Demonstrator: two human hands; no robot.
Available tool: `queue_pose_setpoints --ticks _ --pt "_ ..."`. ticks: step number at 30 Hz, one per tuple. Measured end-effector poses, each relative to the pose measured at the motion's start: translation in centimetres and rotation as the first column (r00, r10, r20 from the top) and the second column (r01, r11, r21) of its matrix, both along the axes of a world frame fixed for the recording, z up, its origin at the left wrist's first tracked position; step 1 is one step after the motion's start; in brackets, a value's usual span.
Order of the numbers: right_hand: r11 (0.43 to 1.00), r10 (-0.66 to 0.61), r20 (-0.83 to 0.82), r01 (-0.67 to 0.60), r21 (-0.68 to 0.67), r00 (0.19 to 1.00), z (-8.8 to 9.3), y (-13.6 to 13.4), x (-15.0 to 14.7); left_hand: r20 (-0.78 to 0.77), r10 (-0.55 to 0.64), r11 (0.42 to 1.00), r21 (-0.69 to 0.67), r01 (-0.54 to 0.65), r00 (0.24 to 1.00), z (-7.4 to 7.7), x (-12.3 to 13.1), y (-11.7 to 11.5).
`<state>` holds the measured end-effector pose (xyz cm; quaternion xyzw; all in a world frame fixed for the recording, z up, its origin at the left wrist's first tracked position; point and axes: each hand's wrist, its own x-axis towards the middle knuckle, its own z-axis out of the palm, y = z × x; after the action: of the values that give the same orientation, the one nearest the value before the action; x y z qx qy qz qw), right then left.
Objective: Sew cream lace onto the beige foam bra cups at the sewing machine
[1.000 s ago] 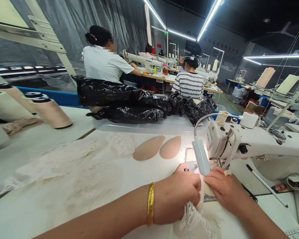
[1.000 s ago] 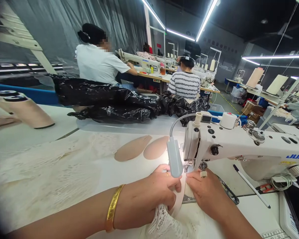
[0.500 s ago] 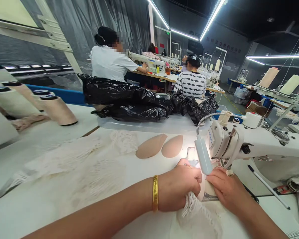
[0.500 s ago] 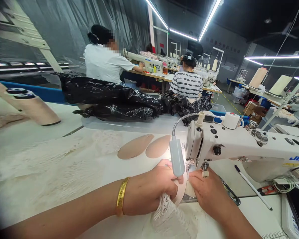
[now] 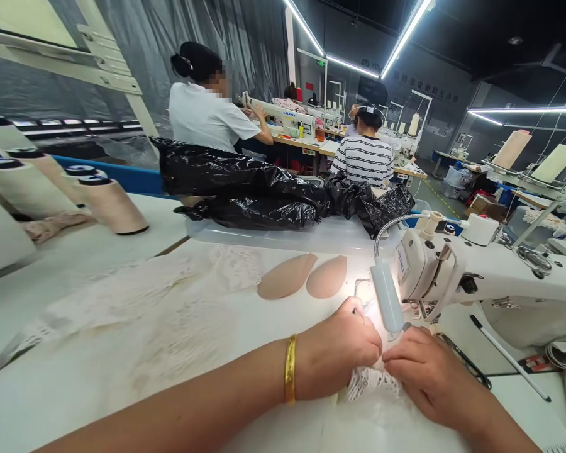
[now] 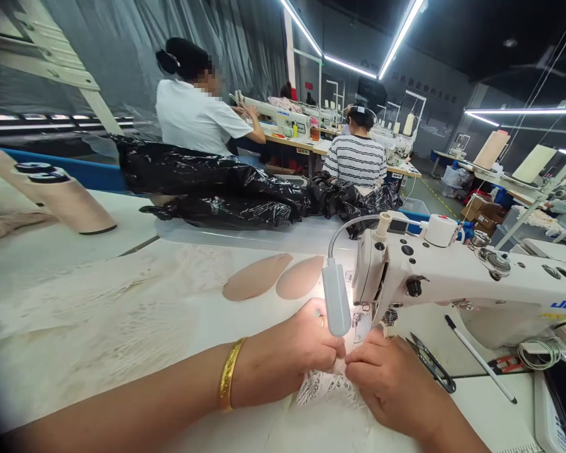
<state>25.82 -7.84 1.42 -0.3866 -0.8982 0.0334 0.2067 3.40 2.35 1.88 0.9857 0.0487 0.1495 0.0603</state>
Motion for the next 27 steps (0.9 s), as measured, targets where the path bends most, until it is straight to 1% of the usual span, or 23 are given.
queue_pose_setpoints --ticks 3,9,15,19,23,27 --pt "0.999 0.022 -0.003 -0.022 -0.038 1.000 0.5 -0.3 -0.2 0.009 -0.019 1.000 0.015 0.019 1.000 -0.4 0.0 0.0" --pt "0.999 -0.034 0.012 0.035 -0.021 0.999 0.2 -0.3 -0.1 0.060 0.034 0.996 0.083 -0.039 0.998 -0.4 0.5 0.6" --pt "0.993 -0.102 -0.007 0.102 0.059 0.995 -0.4 0.0 0.0 0.118 0.078 0.989 0.120 -0.092 0.990 -1.2 0.9 0.9" --pt "0.986 -0.139 -0.016 0.140 0.092 0.990 -0.7 0.1 0.2 0.130 0.075 0.984 0.150 -0.094 0.989 -1.6 1.0 0.8" --pt "0.970 -0.233 0.015 0.232 0.072 0.972 -1.2 0.1 0.7 0.142 0.092 0.982 0.151 -0.113 0.986 -1.6 1.1 0.6" --pt "0.929 -0.370 0.045 0.369 0.037 0.928 -1.8 0.0 1.0 0.123 0.138 0.983 0.107 -0.152 0.983 -1.8 1.5 0.3"
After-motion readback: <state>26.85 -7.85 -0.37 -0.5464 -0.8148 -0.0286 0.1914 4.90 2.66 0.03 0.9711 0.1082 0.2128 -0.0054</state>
